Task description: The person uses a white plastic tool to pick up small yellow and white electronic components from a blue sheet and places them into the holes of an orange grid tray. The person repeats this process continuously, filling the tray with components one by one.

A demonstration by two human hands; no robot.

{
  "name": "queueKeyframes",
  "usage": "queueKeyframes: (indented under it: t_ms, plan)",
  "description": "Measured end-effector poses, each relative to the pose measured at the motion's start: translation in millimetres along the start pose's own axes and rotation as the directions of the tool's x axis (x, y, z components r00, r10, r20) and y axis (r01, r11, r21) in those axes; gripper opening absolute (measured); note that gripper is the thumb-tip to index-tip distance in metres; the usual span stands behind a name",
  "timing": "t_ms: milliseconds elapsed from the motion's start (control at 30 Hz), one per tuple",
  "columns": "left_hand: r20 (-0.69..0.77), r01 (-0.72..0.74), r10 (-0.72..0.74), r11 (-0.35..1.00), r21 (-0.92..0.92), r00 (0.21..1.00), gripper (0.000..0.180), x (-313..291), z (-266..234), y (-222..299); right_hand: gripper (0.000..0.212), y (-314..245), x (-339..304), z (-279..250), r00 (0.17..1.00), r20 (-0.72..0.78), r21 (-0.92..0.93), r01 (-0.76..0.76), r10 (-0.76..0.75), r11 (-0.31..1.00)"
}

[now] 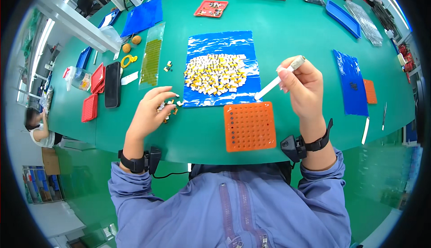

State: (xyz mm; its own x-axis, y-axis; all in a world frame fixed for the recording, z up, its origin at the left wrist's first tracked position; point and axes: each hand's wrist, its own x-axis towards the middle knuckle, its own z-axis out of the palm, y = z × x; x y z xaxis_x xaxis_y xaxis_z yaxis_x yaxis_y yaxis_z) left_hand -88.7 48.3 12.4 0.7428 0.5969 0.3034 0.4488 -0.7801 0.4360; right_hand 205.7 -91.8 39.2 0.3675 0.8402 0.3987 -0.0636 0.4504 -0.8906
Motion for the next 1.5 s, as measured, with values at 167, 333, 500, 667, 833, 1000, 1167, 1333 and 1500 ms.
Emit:
queueKeyframes:
  t_ms: [167,333,500,667,833,1000,1167,1333,1500]
  plan:
    - [0.181,0.056,-0.052,0.998,-0.015,0.982,0.016,-4.1,1.4,-6.5,0.008,1.6,0.6,-3.7,1.0,-0.013,-0.023,-0.015,0.015,1.0]
    - [0.154,0.044,-0.065,0.989,0.138,0.986,0.012,-20.8,-15.4,-31.0,0.008,1.1,0.7,-3.7,1.0,-0.014,-0.015,-0.024,0.024,1.0]
    - [0.146,-0.041,0.022,0.991,0.129,0.989,0.025,-21.9,-12.1,0.3,0.008,1.3,0.6,-3.0,1.0,-0.028,-0.033,-0.015,0.014,0.999]
    - [0.356,-0.158,0.039,0.937,0.311,0.934,0.039,-28.5,-6.6,2.1,0.008,1.2,1.1,-3.8,0.999,-0.045,-0.053,-0.027,0.024,0.998]
    - [0.291,-0.077,-0.063,0.892,0.446,0.955,0.036,-41.9,-17.8,-15.3,0.009,-0.7,1.8,-3.1,0.998,-0.054,-0.041,-0.028,0.026,0.999]
    - [0.32,-0.142,0.007,0.906,0.399,0.947,0.041,-43.5,-12.2,8.8,0.007,0.2,1.9,-2.3,0.999,-0.044,-0.053,-0.031,0.029,0.998]
    - [0.348,-0.132,-0.041,0.878,0.461,0.937,0.046,-41.8,0.0,13.1,0.007,0.8,1.8,-3.9,0.997,-0.063,-0.041,-0.046,0.043,0.998]
    - [0.21,-0.001,-0.114,0.876,0.482,0.971,0.036,-56.5,-13.0,-5.6,0.007,-1.1,3.1,-4.7,0.997,-0.065,-0.023,-0.041,0.04,0.999]
    - [0.041,0.016,-0.03,0.956,0.293,0.999,0.025,-39.6,-15.7,9.5,0.009,0.0,3.0,-3.8,0.996,-0.073,0.031,-0.054,0.056,0.998]
